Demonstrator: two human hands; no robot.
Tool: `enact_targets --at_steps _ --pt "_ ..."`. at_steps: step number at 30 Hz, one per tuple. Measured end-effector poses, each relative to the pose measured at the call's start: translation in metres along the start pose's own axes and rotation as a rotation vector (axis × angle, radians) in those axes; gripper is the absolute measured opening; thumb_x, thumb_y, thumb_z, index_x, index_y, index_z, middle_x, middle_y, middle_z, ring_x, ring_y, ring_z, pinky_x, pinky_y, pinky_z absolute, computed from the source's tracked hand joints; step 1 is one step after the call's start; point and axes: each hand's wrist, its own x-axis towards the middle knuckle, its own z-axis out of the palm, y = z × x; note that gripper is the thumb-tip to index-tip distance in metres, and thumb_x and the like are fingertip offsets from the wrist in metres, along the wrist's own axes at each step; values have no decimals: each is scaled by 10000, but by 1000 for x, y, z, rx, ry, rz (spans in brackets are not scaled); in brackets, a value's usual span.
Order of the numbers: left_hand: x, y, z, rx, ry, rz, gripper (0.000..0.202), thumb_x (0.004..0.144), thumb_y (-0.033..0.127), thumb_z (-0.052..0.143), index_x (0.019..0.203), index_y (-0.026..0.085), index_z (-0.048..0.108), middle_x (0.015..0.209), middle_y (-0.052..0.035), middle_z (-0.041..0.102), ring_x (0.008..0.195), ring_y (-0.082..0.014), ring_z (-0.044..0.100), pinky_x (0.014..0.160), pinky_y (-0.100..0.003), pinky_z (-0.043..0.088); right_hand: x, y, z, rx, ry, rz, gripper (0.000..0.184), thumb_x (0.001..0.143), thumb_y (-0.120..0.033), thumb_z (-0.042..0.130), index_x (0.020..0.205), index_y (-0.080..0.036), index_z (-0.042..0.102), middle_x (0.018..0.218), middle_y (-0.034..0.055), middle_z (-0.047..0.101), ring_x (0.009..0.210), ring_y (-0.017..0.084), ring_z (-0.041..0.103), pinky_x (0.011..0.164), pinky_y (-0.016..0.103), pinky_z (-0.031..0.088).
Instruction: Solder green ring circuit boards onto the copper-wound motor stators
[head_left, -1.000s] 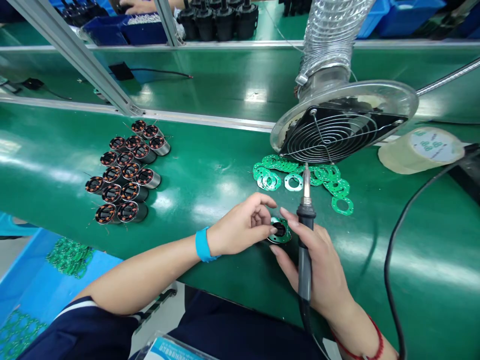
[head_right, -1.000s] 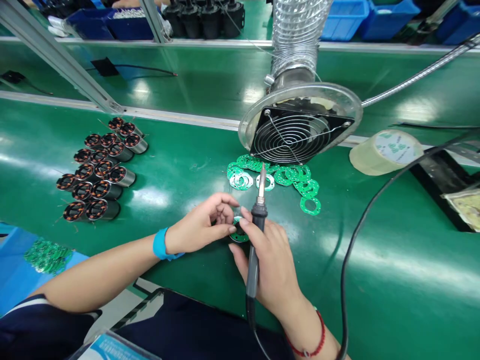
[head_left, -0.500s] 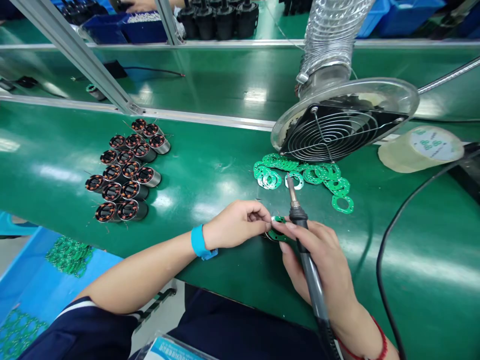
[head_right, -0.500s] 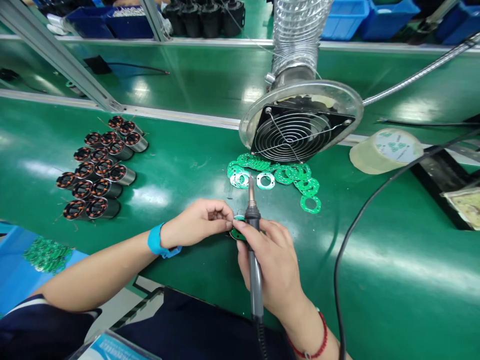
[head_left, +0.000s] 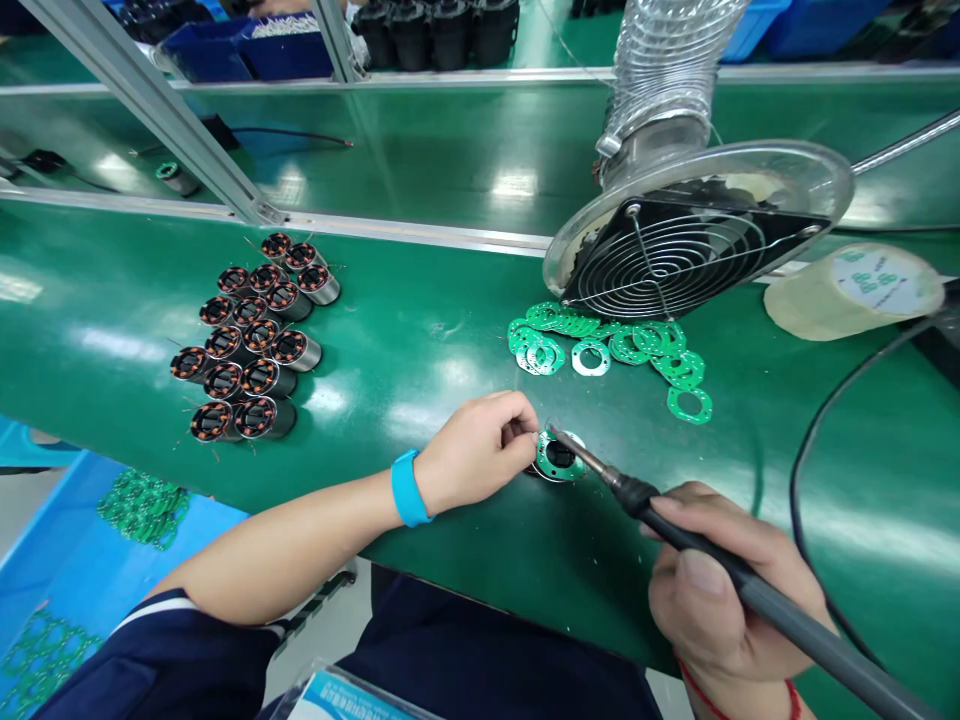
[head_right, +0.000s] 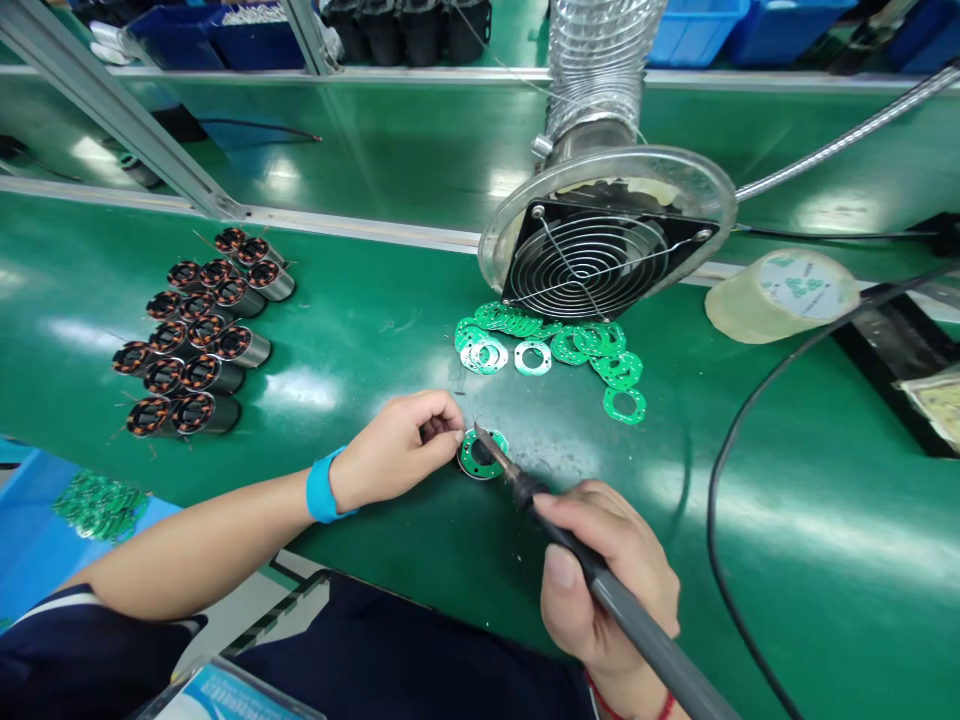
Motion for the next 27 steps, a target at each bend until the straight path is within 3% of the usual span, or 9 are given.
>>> enact_targets --at_steps 3,9,12,15,18,22,27 --pt "-1 0 2 24 9 -6 153 760 41 537 695 173 495 620 61 495 557 -80 442 535 -212 336 3 -3 2 68 78 -41 191 890 -241 481 990 -220 642 620 9 541 519 184 540 521 373 461" --pt "-2 0 5 130 54 7 171 753 29 515 687 181 473 606 63 492 544 -84 433 538 -217 324 6 -5 4 61 84 -48 192 876 -240 505 978 -228 667 586 -2 533 499 181 529 520 379 471" --pt "-3 1 6 207 81 44 175 753 33 506 685 186 456 610 58 491 552 -91 437 543 -221 324 4 -3 3 75 88 -64 210 877 -230 526 1029 -227 670 612 3 580 516 191 571 531 381 488" --pt "-4 1 7 295 89 82 167 765 55 497 687 192 440 616 51 489 563 -101 444 552 -231 326 8 -3 5 60 97 -36 339 881 -194 552 1213 -235 611 810 46 714 680 230 676 620 405 540" --pt "-6 1 8 373 93 115 150 783 81 484 702 196 433 634 40 498 578 -114 457 562 -244 337 18 -5 12 -11 -25 -4 494 900 -152 535 1378 -253 466 1012 67 749 889 240 706 762 418 562" --pt "-6 0 11 427 95 134 145 800 100 460 709 203 413 654 31 508 587 -124 461 576 -255 371 32 -6 20 -155 -326 -84 530 889 -162 523 1398 -252 405 1243 108 667 1106 267 640 861 451 547" --pt "-5 -2 5 286 20 103 94 837 107 451 822 197 475 758 6 566 676 -140 527 630 -270 435 35 -3 20 -139 -382 -71 540 890 -106 476 1398 -262 384 1209 102 648 1061 234 638 833 418 558"
